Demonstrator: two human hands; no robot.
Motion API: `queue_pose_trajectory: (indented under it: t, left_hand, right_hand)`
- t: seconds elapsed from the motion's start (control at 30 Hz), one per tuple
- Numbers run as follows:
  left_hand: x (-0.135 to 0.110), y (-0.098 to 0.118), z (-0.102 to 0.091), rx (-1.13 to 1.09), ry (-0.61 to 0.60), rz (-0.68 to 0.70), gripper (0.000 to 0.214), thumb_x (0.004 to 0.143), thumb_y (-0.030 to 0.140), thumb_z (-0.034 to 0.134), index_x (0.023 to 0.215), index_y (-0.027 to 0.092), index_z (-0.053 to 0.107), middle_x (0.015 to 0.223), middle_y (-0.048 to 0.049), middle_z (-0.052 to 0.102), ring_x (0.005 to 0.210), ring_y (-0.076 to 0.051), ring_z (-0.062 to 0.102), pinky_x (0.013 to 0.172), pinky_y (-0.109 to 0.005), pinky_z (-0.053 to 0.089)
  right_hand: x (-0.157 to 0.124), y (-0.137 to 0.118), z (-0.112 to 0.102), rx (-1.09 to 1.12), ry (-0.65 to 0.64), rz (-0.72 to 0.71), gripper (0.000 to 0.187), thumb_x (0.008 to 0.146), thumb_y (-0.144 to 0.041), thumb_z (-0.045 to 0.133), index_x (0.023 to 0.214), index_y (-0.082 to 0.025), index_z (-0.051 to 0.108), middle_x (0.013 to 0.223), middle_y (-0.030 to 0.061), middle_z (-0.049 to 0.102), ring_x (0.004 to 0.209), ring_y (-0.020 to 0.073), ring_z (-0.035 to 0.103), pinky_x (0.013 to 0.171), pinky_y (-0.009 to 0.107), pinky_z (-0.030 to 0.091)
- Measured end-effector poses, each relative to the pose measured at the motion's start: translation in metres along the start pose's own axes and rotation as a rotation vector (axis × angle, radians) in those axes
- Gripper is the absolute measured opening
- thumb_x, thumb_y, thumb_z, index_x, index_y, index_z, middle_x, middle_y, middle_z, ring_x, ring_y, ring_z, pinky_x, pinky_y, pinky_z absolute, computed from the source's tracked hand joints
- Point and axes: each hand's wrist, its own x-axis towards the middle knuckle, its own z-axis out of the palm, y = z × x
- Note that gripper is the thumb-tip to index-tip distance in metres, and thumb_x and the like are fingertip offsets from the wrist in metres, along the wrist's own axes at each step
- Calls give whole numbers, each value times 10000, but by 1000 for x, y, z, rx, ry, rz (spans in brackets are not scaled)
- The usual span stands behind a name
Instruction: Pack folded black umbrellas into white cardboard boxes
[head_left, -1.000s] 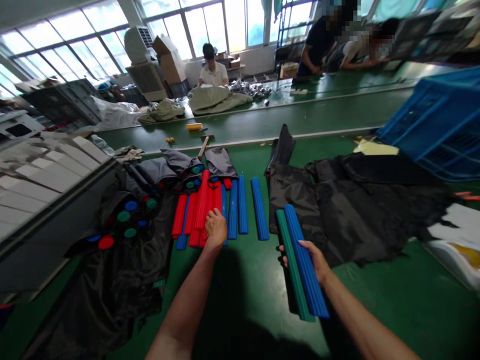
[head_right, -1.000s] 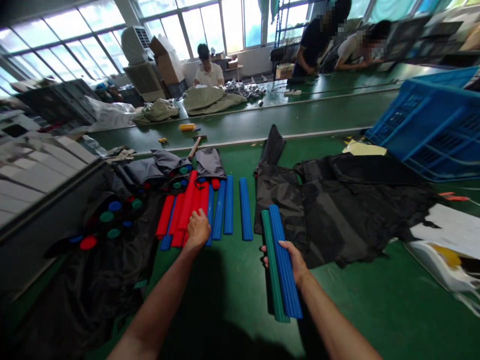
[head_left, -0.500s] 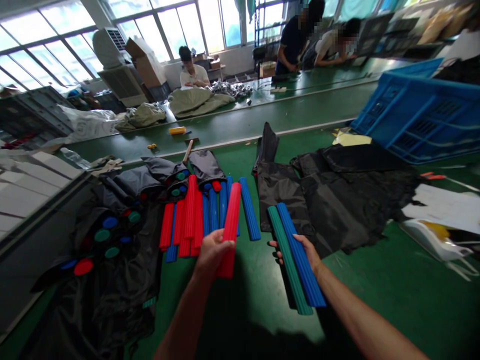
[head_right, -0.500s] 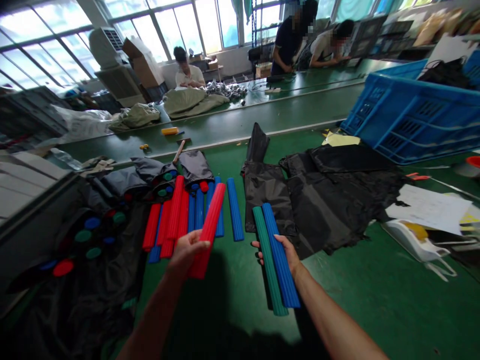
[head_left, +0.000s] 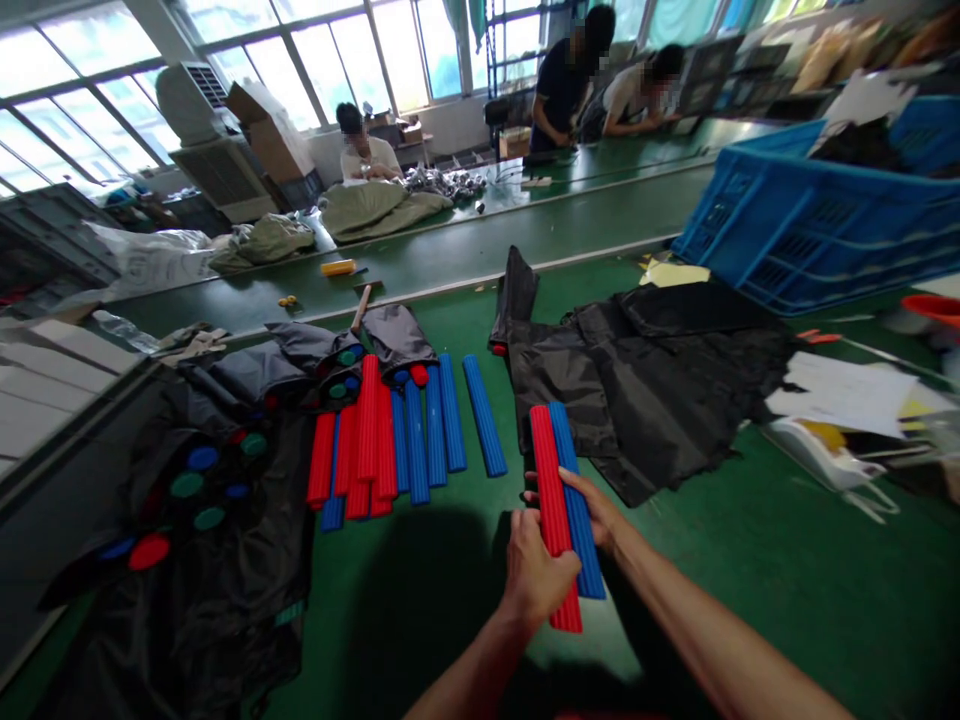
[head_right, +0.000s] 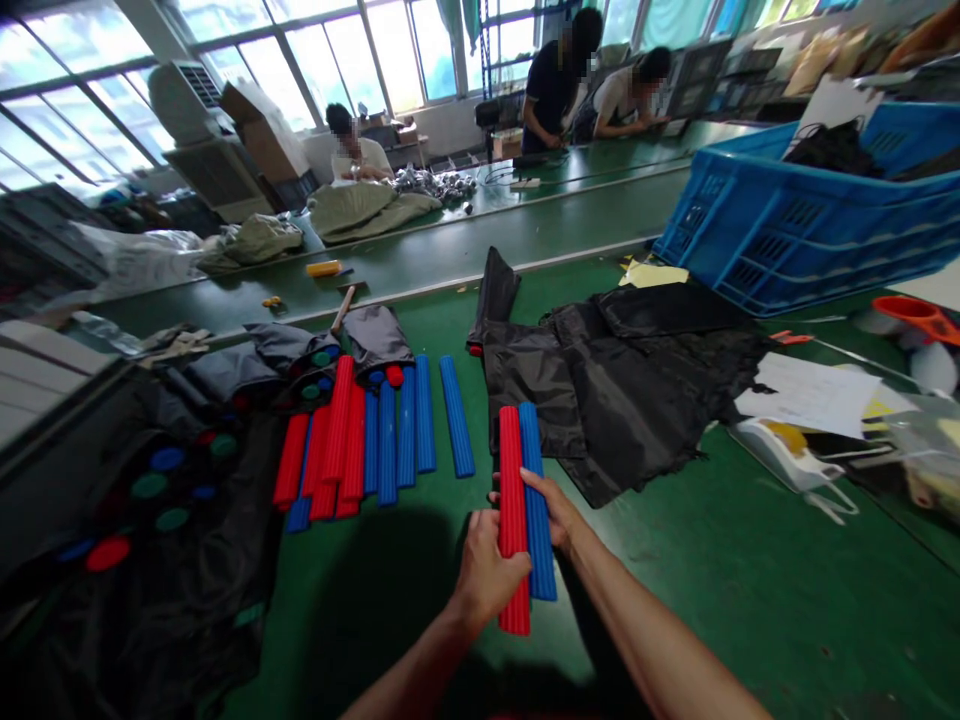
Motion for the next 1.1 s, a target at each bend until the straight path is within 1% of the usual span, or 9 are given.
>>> queue_pose_trajectory:
  t: [0.17, 0.27, 0.4, 0.57, 0.7, 0.8, 0.87, 1.0, 1.1]
  left_hand:
    - [3, -15, -1, -189, -87, -44, 311, 658, 122, 625, 948, 175, 523, 910, -29, 637, 847, -164, 610, 800, -259, 471]
    - [2, -16, -5, -213, -28, 14, 326, 679, 129, 611, 985, 176, 511, 927, -46, 640, 859, -173, 619, 817, -281, 480]
    - [2, -6, 2, 7, 72, 104, 369, 637, 128, 621, 983, 169, 501, 1034, -123, 606, 992, -255, 591, 913, -386, 467]
    - [-10, 9, 29, 302, 75, 243, 541, 668, 163, 632, 1180, 104, 465, 1293, -266, 475, 1219, -403, 456, 969, -528, 415]
    - [-9, 25, 16, 208, -53, 449, 276, 813, 343, 596, 1036, 180, 581, 1012, -134, 621, 948, -278, 596, 847, -413, 486]
    - [22, 35, -5, 71, 49, 488, 180, 911, 320, 485, 945, 210, 623, 866, -57, 619, 769, -169, 592, 734, -304, 486]
    - [56, 36, -13, 154, 146, 454, 170, 909, 234, 485, 965, 190, 640, 901, -62, 619, 821, -171, 585, 763, -303, 473]
    - [121, 26, -6, 442, 28, 495, 319, 786, 181, 667, 1100, 239, 662, 1068, -69, 611, 1037, -237, 522, 901, -381, 419]
    - [150, 15, 6, 456, -34, 470, 257, 742, 235, 735, 998, 257, 721, 1038, -60, 627, 1017, -233, 529, 886, -368, 416]
  right_hand:
    - [1, 2, -8, 38, -9, 33, 496, 911, -395, 452, 1274, -71, 545, 998, 177, 726, 953, 288, 692, 944, 506, 487]
    - [2, 4, -12, 45, 31, 22, 499, 895, -405, 493, 1248, -59, 563, 995, 176, 729, 953, 287, 693, 960, 486, 484]
    - [1, 7, -9, 30, -12, -49, 543, 852, -457, 569, 1242, -80, 559, 1030, 164, 722, 1028, 284, 667, 983, 473, 470]
    - [-5, 9, -8, -38, -139, -117, 609, 773, -518, 642, 1214, -103, 577, 1049, 152, 714, 1043, 286, 657, 980, 456, 475]
    - [-23, 1, -23, -12, -149, -124, 586, 753, -521, 638, 1189, -132, 596, 1084, 133, 703, 953, 254, 682, 883, 401, 532]
    - [-53, -9, -34, -24, -117, -172, 604, 698, -476, 708, 1204, -168, 583, 1139, 134, 680, 921, 263, 682, 834, 422, 546]
    - [-77, -14, -40, -37, -117, -163, 650, 659, -481, 748, 1209, -182, 573, 1194, 151, 649, 929, 285, 675, 801, 453, 551]
    - [-118, -13, -54, -59, -101, -51, 695, 633, -588, 748, 1157, -156, 600, 1181, 177, 640, 937, 298, 666, 753, 445, 561]
    - [-134, -3, -68, -61, -76, 7, 682, 655, -662, 702, 1106, -157, 621, 1114, 162, 660, 916, 290, 673, 744, 441, 565]
